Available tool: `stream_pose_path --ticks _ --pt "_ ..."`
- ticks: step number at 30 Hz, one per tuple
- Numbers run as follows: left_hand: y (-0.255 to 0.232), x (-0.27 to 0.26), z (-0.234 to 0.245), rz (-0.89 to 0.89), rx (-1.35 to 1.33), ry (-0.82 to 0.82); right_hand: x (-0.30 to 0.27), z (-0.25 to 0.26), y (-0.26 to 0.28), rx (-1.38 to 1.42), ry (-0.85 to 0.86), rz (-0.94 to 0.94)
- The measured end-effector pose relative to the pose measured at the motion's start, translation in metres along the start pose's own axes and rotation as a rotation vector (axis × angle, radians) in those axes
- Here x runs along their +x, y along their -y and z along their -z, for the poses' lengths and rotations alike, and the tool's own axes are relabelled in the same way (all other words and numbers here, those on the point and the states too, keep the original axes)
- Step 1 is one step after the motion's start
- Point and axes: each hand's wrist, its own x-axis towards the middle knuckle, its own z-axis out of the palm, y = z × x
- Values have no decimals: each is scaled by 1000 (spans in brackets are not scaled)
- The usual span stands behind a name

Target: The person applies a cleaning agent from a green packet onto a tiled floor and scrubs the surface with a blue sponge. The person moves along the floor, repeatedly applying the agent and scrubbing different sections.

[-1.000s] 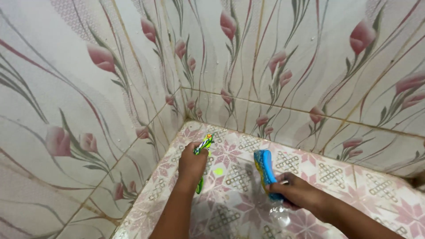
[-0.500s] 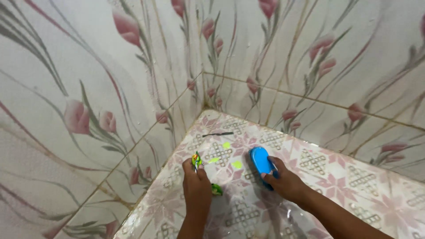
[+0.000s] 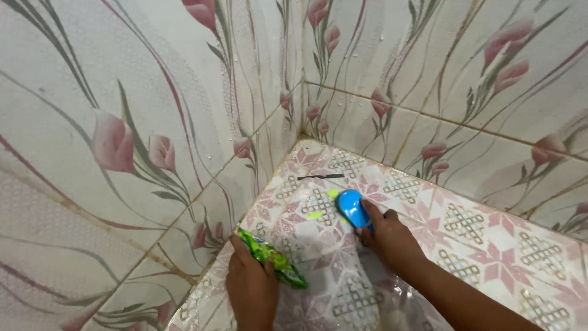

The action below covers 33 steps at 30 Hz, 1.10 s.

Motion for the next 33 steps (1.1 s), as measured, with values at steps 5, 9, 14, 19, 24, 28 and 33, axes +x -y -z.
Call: stream_pose_path --ticks 5,9,14,19,24,28,33 --pt "-9 -9 -19 -26 -144 -31 24 8 21 -14 -22 15" --pt "23 -20 -74 -246 260 -23 48 1 18 32 -70 48" --pt "11 -20 -76 -293 348 -115 14 0 51 36 116 298" --pt "5 3 -59 -178 151 -106 26 24 50 -44 260 344" --pt "17 18 -73 -270 303 -135 116 16 14 -110 20 68" --pt "10 24 -68 -312 250 -219 68 -18 16 -56 -90 625" --pt "9 26 -61 -404 166 -229 98 34 55 72 218 51"
